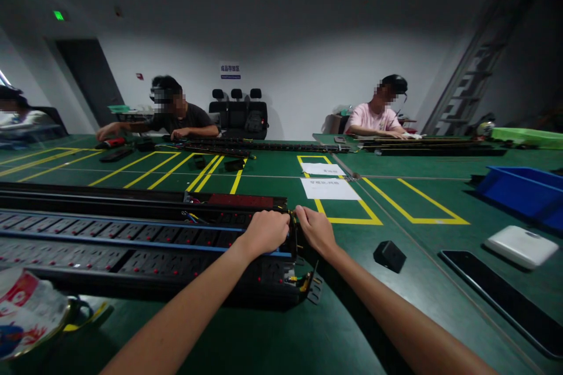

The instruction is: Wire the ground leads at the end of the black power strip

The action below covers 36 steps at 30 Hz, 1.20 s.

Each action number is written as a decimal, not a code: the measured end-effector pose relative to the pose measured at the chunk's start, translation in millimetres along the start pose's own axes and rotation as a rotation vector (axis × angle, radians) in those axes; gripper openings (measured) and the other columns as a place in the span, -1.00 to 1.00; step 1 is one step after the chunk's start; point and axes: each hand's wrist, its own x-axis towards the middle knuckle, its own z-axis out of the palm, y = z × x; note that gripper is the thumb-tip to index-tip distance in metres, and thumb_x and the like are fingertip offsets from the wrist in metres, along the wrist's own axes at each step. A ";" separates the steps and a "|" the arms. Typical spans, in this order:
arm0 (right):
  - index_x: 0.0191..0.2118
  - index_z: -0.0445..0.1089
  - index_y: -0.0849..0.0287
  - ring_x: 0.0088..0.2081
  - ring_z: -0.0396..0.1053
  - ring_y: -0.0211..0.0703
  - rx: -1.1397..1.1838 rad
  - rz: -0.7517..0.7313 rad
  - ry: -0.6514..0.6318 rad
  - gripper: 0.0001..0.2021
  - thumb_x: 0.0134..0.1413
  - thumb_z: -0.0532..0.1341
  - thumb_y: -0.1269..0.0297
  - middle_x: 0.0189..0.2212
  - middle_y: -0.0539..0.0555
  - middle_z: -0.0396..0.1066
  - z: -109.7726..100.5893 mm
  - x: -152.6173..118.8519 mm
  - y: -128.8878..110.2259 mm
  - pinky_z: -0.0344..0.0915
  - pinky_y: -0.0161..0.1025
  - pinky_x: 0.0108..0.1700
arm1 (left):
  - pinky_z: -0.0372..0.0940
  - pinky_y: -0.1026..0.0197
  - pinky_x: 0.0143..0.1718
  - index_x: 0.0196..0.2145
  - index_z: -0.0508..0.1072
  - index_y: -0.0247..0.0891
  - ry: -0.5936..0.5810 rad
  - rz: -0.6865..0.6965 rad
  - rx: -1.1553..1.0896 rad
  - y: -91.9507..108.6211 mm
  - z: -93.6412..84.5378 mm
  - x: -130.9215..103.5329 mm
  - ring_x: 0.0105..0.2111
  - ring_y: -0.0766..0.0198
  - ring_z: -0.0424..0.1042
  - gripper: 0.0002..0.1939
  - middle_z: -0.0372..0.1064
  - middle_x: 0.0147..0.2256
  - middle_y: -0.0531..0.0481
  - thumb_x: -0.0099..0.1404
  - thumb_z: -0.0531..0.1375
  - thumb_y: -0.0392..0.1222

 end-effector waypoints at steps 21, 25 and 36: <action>-0.40 0.49 0.10 -0.44 0.40 -0.12 -0.061 -0.037 -0.031 -0.47 0.43 -0.08 -0.02 -0.46 0.10 0.54 -2.5 -3.1 -2.3 -0.10 -0.24 -0.44 | 0.43 -0.01 -0.20 -0.23 0.50 -0.22 0.032 0.021 0.023 -1.6 3.4 0.3 -0.25 -0.04 0.58 -0.70 0.57 -0.25 -0.16 0.41 -0.03 -0.18; -0.36 0.51 0.11 -0.40 0.42 -0.12 -0.067 -0.054 -0.022 -0.49 0.43 -0.07 0.01 -0.43 0.10 0.55 -4.3 -4.2 -4.0 -0.08 -0.25 -0.43 | 0.43 -0.02 -0.19 -0.22 0.50 -0.21 0.024 0.013 0.029 -1.8 4.7 0.6 -0.24 -0.04 0.58 -0.70 0.57 -0.23 -0.16 0.41 -0.03 -0.19; -0.35 0.52 0.11 -0.38 0.40 -0.14 -0.088 -0.032 -0.033 -0.50 0.43 -0.06 0.03 -0.41 0.09 0.54 -4.0 -4.3 -4.4 -0.07 -0.26 -0.42 | 0.43 -0.01 -0.17 -0.20 0.51 -0.20 0.025 0.009 0.026 -0.8 5.5 0.4 -0.23 -0.03 0.58 -0.70 0.58 -0.24 -0.16 0.42 -0.02 -0.18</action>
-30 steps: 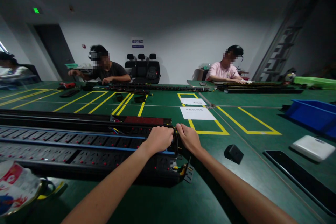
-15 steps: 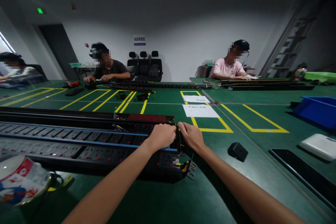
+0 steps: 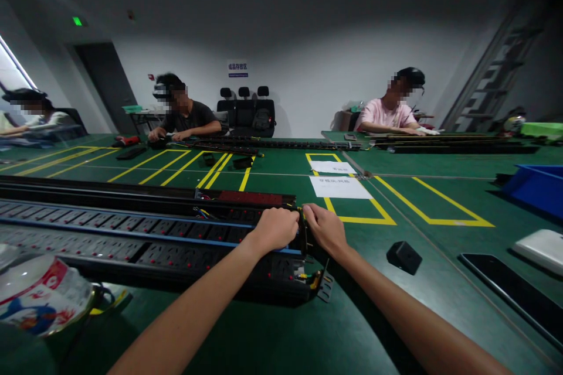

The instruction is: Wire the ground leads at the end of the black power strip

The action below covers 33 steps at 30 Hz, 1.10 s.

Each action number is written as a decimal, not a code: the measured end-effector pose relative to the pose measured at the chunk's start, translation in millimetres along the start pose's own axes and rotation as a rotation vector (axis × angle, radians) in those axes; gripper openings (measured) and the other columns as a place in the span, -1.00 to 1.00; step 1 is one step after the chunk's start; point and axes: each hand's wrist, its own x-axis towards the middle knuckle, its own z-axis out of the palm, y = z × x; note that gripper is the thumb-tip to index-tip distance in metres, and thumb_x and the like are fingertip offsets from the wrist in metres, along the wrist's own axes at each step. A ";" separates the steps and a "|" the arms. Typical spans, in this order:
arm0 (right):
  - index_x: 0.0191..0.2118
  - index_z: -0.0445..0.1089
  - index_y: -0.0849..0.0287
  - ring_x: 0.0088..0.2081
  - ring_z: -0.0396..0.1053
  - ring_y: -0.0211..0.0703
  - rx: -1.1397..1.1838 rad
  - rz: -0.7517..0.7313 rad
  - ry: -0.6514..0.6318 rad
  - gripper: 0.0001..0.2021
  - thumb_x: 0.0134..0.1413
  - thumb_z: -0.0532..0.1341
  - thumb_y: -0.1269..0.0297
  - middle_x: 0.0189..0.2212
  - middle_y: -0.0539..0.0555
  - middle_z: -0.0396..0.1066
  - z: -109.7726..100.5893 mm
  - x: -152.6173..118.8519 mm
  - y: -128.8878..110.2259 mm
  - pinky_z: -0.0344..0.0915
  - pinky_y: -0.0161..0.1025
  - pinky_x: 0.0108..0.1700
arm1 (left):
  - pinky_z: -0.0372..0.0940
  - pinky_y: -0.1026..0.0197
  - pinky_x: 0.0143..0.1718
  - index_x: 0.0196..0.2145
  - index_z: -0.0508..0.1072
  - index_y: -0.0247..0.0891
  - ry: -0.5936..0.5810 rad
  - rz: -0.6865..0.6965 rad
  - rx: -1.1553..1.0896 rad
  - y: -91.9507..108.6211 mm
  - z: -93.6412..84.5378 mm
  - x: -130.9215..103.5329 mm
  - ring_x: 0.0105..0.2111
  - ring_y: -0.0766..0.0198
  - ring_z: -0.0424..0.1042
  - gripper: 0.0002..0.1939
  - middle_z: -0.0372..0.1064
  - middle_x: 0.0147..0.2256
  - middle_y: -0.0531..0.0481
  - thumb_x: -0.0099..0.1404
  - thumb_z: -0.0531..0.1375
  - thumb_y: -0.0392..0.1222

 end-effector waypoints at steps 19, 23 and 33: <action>-0.37 0.44 0.12 -0.36 0.35 -0.19 -0.055 -0.022 0.023 -0.53 0.46 -0.08 0.08 -0.39 0.06 0.46 5.6 4.1 5.2 -0.07 -0.25 -0.40 | 0.44 -0.02 -0.19 -0.24 0.51 -0.21 0.013 0.007 0.005 -1.0 0.8 1.6 -0.25 -0.03 0.58 -0.70 0.58 -0.25 -0.15 0.40 -0.02 -0.19; -0.37 0.44 0.12 -0.36 0.37 -0.17 -0.042 -0.015 -0.002 -0.49 0.46 -0.11 0.05 -0.38 0.07 0.49 5.6 4.3 5.3 -0.06 -0.25 -0.39 | 0.44 -0.03 -0.20 -0.23 0.51 -0.20 0.014 0.008 0.005 -1.0 0.5 1.3 -0.25 -0.05 0.58 -0.71 0.58 -0.26 -0.15 0.39 -0.02 -0.19; -0.26 0.49 0.11 -0.33 0.35 -0.20 -0.007 -0.011 0.064 -0.51 0.47 -0.13 0.06 -0.32 0.05 0.40 1.1 1.5 1.7 -0.02 -0.25 -0.38 | 0.43 -0.02 -0.19 -0.22 0.50 -0.21 0.002 0.004 0.004 -0.6 -0.9 1.2 -0.24 -0.05 0.58 -0.71 0.57 -0.25 -0.16 0.40 -0.02 -0.18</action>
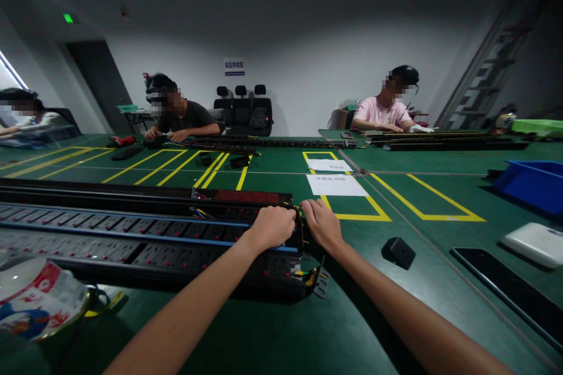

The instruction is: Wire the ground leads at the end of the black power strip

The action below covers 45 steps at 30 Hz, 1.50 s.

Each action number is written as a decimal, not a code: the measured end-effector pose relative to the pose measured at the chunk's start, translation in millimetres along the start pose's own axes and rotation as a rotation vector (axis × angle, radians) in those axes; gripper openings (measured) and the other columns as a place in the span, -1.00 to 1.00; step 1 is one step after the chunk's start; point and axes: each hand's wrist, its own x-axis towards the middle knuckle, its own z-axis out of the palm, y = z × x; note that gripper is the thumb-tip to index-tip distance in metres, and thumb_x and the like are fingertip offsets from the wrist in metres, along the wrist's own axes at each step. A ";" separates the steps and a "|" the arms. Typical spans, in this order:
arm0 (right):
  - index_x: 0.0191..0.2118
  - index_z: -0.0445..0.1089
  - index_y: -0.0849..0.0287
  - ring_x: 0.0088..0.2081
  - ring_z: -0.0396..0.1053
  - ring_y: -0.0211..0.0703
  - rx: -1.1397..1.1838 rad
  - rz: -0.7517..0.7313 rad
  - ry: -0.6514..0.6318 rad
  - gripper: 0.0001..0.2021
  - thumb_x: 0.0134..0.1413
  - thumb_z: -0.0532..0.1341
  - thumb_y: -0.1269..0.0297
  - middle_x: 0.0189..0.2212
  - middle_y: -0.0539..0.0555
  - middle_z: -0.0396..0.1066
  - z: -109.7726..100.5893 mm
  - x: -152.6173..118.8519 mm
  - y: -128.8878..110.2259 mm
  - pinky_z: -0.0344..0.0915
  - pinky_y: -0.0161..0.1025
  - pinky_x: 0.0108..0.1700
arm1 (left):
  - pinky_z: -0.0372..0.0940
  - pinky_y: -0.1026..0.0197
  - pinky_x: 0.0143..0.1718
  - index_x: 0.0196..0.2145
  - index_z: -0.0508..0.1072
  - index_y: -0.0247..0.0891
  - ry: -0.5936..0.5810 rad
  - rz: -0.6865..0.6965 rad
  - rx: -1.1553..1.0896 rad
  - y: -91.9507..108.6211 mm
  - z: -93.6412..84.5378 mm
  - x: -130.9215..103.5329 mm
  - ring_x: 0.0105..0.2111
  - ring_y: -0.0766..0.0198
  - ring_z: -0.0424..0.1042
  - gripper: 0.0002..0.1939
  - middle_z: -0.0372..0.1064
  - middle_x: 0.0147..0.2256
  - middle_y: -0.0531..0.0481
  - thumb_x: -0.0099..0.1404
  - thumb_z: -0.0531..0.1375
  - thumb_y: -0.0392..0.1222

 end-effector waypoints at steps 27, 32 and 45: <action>-0.02 0.43 0.07 -0.22 0.39 -0.13 0.158 0.018 -0.007 -0.79 0.28 0.15 0.26 -0.22 0.06 0.41 13.6 11.7 14.6 0.16 -0.28 -0.32 | 0.42 -0.01 -0.17 -0.21 0.51 -0.19 -0.011 -0.019 -0.010 -0.2 -0.3 0.7 -0.24 -0.02 0.57 -0.71 0.57 -0.24 -0.15 0.41 -0.02 -0.19; -0.15 0.51 0.05 -0.26 0.39 -0.15 0.108 -0.014 -0.040 -0.81 0.27 0.13 0.32 -0.26 0.06 0.39 13.7 9.9 16.0 0.16 -0.29 -0.34 | 0.42 -0.01 -0.18 -0.23 0.50 -0.20 -0.005 -0.008 -0.004 0.7 -1.6 0.3 -0.24 -0.04 0.57 -0.70 0.57 -0.25 -0.16 0.42 -0.03 -0.18; -0.13 0.52 0.08 -0.25 0.39 -0.12 0.160 -0.015 -0.064 -0.81 0.24 0.16 0.29 -0.30 0.06 0.37 14.0 9.6 18.7 0.20 -0.28 -0.28 | 0.42 -0.03 -0.17 -0.20 0.50 -0.20 -0.017 -0.008 -0.007 1.7 -1.1 -0.4 -0.22 -0.05 0.57 -0.70 0.57 -0.23 -0.18 0.41 -0.03 -0.19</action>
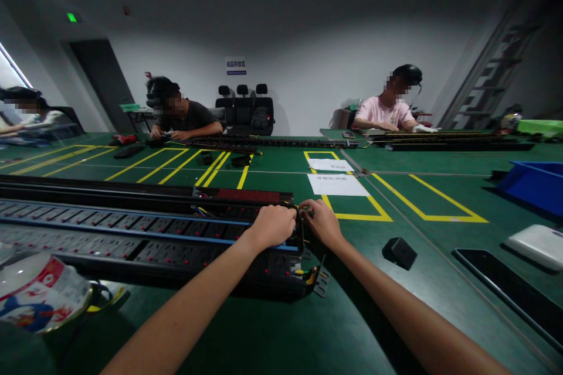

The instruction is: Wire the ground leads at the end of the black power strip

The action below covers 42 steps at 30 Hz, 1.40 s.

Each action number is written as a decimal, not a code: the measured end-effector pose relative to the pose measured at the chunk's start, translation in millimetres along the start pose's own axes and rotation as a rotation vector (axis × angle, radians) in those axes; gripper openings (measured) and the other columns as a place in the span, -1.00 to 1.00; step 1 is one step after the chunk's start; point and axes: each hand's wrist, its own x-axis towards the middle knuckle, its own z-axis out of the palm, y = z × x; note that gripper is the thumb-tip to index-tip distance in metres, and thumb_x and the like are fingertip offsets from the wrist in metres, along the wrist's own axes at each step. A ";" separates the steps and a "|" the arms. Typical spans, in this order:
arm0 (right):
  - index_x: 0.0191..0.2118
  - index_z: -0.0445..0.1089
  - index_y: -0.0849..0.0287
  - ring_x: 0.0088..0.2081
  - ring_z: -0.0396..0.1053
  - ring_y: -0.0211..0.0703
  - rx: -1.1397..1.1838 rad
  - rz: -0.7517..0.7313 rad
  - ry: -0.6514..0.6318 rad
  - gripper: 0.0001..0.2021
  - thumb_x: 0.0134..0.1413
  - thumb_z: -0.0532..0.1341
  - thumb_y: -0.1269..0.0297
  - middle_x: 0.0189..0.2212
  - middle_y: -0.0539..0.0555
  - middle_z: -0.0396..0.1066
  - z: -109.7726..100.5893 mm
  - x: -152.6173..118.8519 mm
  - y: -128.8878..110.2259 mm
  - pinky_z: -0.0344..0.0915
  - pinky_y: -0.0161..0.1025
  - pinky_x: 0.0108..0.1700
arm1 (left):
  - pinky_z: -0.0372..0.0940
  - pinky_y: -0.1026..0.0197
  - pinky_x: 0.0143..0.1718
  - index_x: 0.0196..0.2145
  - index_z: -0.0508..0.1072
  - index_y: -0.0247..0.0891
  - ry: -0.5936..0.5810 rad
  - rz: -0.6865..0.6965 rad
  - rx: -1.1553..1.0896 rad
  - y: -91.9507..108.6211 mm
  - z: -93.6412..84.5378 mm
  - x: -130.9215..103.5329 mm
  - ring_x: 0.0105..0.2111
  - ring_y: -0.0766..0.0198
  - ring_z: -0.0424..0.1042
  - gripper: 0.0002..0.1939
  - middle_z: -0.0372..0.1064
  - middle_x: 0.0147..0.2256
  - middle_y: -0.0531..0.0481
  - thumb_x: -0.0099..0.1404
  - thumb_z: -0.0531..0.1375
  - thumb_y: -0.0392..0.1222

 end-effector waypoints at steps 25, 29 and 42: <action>-0.21 0.54 0.08 -0.26 0.37 -0.13 0.012 -0.033 0.122 -0.74 0.22 0.07 0.36 -0.21 0.09 0.39 -1.7 -7.7 -6.7 0.22 -0.26 -0.28 | 0.42 -0.02 -0.16 -0.21 0.50 -0.21 0.000 -0.006 0.004 0.0 -0.7 -1.0 -0.22 -0.04 0.57 -0.71 0.57 -0.25 -0.17 0.41 -0.03 -0.19; -0.15 0.44 0.15 -0.24 0.38 -0.08 0.067 -0.058 0.202 -0.81 0.18 0.13 0.31 -0.25 0.11 0.41 0.9 -4.9 -3.3 0.25 -0.22 -0.22 | 0.42 -0.03 -0.16 -0.21 0.49 -0.20 0.000 -0.003 0.008 0.1 -0.6 -0.7 -0.22 -0.04 0.57 -0.71 0.57 -0.24 -0.17 0.42 -0.03 -0.19; -0.31 0.43 0.16 -0.30 0.37 -0.07 -0.065 0.037 0.094 -0.86 0.17 0.19 0.23 -0.39 0.08 0.45 6.5 1.5 8.8 0.17 -0.22 -0.26 | 0.43 -0.02 -0.17 -0.21 0.49 -0.20 0.012 0.012 0.007 -1.6 1.9 0.2 -0.23 -0.04 0.57 -0.72 0.57 -0.24 -0.16 0.41 -0.02 -0.18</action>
